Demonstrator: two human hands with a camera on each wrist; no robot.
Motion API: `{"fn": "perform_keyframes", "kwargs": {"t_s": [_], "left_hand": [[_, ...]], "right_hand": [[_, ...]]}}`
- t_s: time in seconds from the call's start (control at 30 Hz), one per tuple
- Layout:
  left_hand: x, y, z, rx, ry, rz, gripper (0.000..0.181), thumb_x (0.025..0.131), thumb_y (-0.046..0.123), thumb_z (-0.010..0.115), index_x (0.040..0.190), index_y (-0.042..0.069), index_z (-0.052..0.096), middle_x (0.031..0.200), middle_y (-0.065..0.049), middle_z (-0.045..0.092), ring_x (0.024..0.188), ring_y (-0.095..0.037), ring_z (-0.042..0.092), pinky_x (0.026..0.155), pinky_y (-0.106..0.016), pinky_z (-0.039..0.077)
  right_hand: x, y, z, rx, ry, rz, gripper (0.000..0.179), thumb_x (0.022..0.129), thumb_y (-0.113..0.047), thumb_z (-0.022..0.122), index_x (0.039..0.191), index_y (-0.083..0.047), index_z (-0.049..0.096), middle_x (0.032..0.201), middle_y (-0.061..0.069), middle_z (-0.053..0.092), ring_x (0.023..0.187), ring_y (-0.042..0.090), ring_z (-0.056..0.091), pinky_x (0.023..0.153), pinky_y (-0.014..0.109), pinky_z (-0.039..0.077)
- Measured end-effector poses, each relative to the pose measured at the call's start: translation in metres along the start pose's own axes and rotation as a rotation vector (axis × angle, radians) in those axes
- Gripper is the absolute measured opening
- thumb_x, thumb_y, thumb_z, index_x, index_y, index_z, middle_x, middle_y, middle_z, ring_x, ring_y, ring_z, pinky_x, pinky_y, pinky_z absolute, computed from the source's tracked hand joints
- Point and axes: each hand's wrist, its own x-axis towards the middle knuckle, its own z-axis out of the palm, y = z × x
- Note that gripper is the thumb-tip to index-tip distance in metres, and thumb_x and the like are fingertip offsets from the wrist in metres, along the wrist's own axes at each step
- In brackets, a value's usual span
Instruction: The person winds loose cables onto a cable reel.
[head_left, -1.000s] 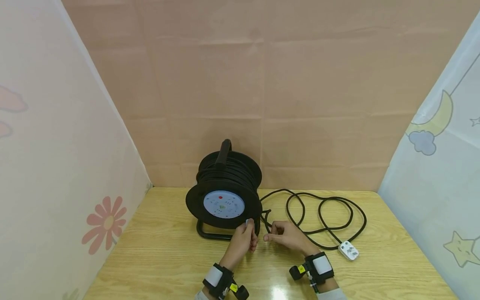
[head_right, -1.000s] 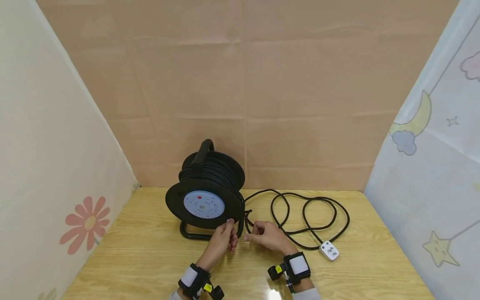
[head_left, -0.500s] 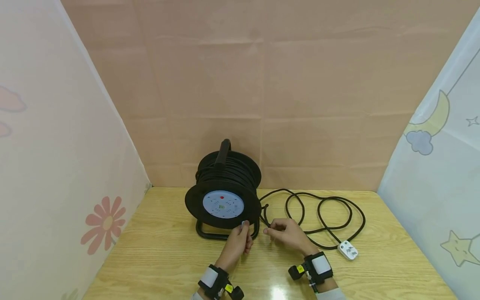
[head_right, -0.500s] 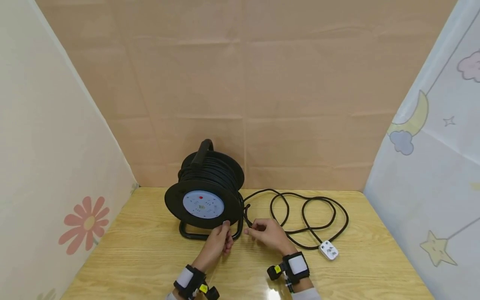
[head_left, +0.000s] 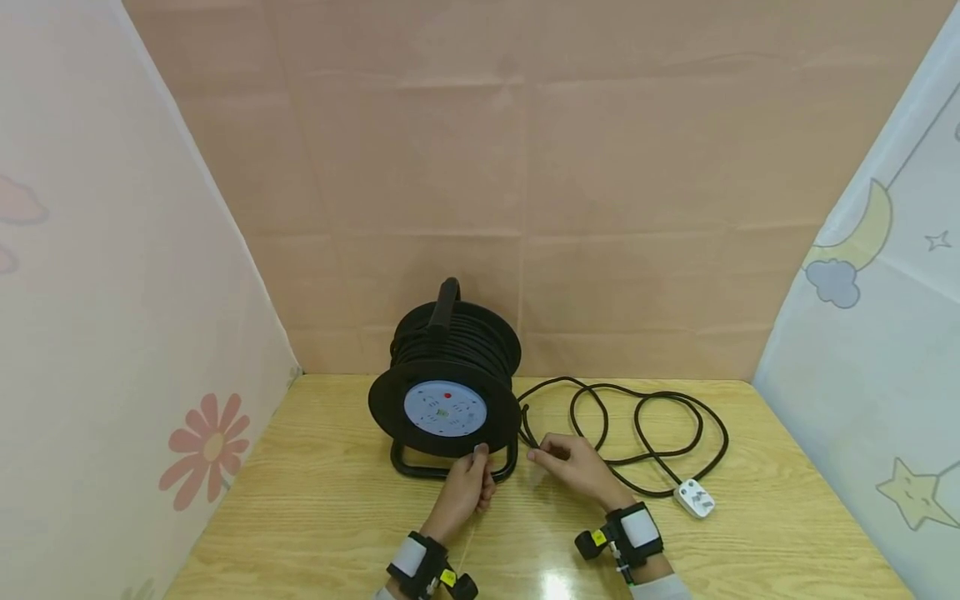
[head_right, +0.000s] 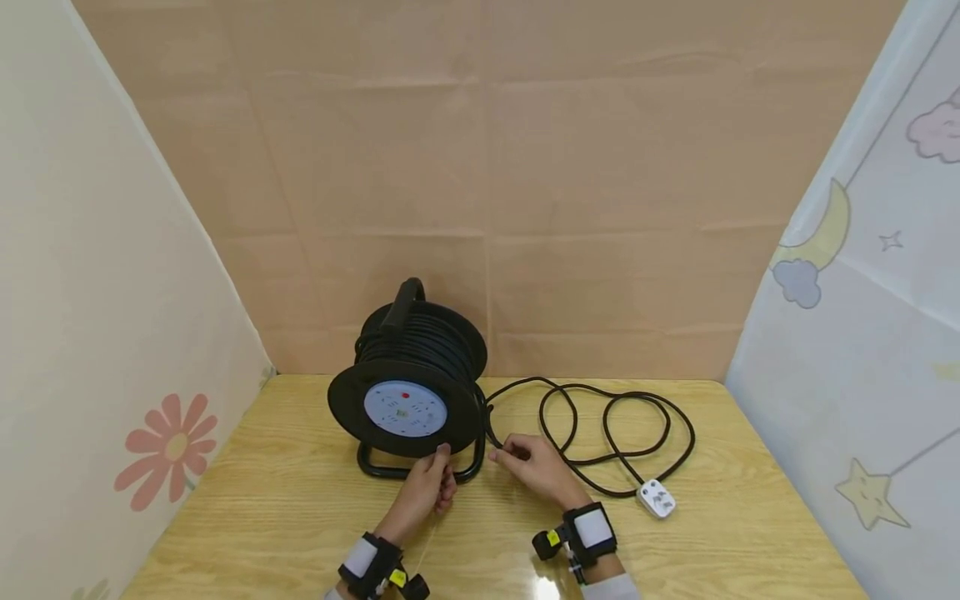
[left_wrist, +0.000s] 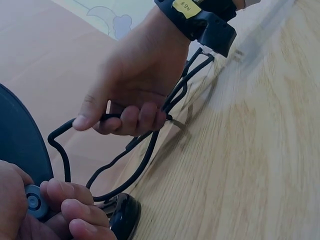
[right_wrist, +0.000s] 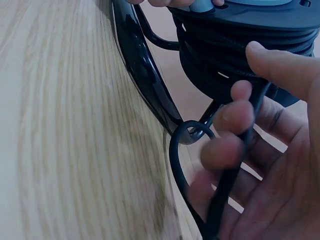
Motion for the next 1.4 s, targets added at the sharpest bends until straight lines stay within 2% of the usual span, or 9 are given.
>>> {"fn": "perform_keyframes", "kwargs": {"t_s": [0.37,0.53,0.77,0.93,1.07,1.2,1.23,1.3,1.4], "left_hand": [[0.000,-0.008,-0.014,-0.002,0.013,-0.031,0.055,0.104,0.051,0.031,0.082,0.003,0.046,0.058,0.000,0.045,0.045,-0.011,0.039,0.044,-0.023,0.035],[-0.002,-0.009,-0.020,0.009,0.013,-0.028,0.055,0.105,0.050,0.031,0.080,0.004,0.045,0.058,-0.001,0.044,0.044,-0.010,0.038,0.043,-0.022,0.034],[-0.003,-0.015,-0.030,0.038,0.037,-0.039,0.054,0.104,0.052,0.031,0.077,0.007,0.045,0.057,0.001,0.044,0.044,-0.009,0.038,0.041,-0.022,0.034],[-0.004,-0.016,-0.036,0.058,0.057,-0.050,0.054,0.104,0.052,0.031,0.078,0.007,0.044,0.057,0.001,0.044,0.044,-0.009,0.039,0.041,-0.022,0.034],[-0.005,-0.017,-0.041,0.068,0.072,-0.059,0.053,0.104,0.052,0.030,0.078,0.008,0.044,0.057,0.000,0.044,0.044,-0.009,0.039,0.040,-0.021,0.034],[-0.005,-0.017,-0.044,0.075,0.073,-0.063,0.053,0.105,0.052,0.030,0.080,0.007,0.045,0.058,0.000,0.044,0.044,-0.009,0.039,0.040,-0.021,0.034],[-0.005,-0.017,-0.044,0.074,0.072,-0.064,0.053,0.104,0.052,0.030,0.080,0.007,0.045,0.059,0.000,0.044,0.044,-0.009,0.039,0.041,-0.021,0.034],[-0.005,-0.016,-0.046,0.075,0.069,-0.064,0.053,0.105,0.051,0.029,0.081,0.006,0.045,0.059,0.000,0.044,0.045,-0.009,0.039,0.041,-0.021,0.035],[-0.006,-0.016,-0.048,0.074,0.071,-0.064,0.053,0.105,0.051,0.029,0.081,0.006,0.045,0.059,0.000,0.044,0.046,-0.010,0.039,0.042,-0.022,0.035]], "right_hand": [[0.003,-0.001,-0.001,-0.081,-0.006,-0.007,0.041,0.093,-0.048,0.059,0.077,-0.011,0.064,0.064,-0.008,0.048,0.056,0.008,0.043,0.052,0.022,0.035],[0.003,-0.001,0.000,-0.081,-0.005,0.016,0.032,0.093,-0.042,0.063,0.078,-0.013,0.066,0.066,-0.008,0.051,0.058,0.009,0.045,0.053,0.023,0.036],[0.002,0.002,0.002,-0.087,-0.029,0.060,0.038,0.088,-0.055,0.062,0.077,-0.018,0.067,0.066,-0.008,0.055,0.058,0.009,0.047,0.052,0.023,0.037],[0.001,0.004,0.004,-0.109,-0.008,0.049,0.025,0.088,-0.042,0.068,0.071,-0.025,0.062,0.063,-0.009,0.050,0.056,0.008,0.044,0.052,0.023,0.034],[0.001,0.008,0.006,-0.147,0.017,0.002,0.021,0.088,-0.037,0.070,0.071,-0.025,0.064,0.063,-0.012,0.051,0.057,0.009,0.045,0.053,0.025,0.037],[0.003,0.010,0.006,-0.210,0.060,-0.065,0.021,0.086,-0.039,0.071,0.070,-0.026,0.066,0.065,-0.016,0.054,0.063,0.011,0.044,0.067,0.034,0.043],[0.003,0.010,0.006,-0.227,0.068,-0.075,0.021,0.086,-0.040,0.071,0.070,-0.028,0.066,0.066,-0.018,0.055,0.065,0.012,0.043,0.075,0.038,0.045],[0.002,0.010,0.005,-0.241,0.075,-0.083,0.019,0.085,-0.040,0.073,0.070,-0.030,0.065,0.068,-0.019,0.056,0.066,0.012,0.043,0.090,0.046,0.043],[0.002,0.011,0.003,-0.258,0.060,-0.077,0.016,0.083,-0.035,0.075,0.072,-0.030,0.065,0.071,-0.019,0.058,0.067,0.011,0.048,0.101,0.052,0.037]]}}
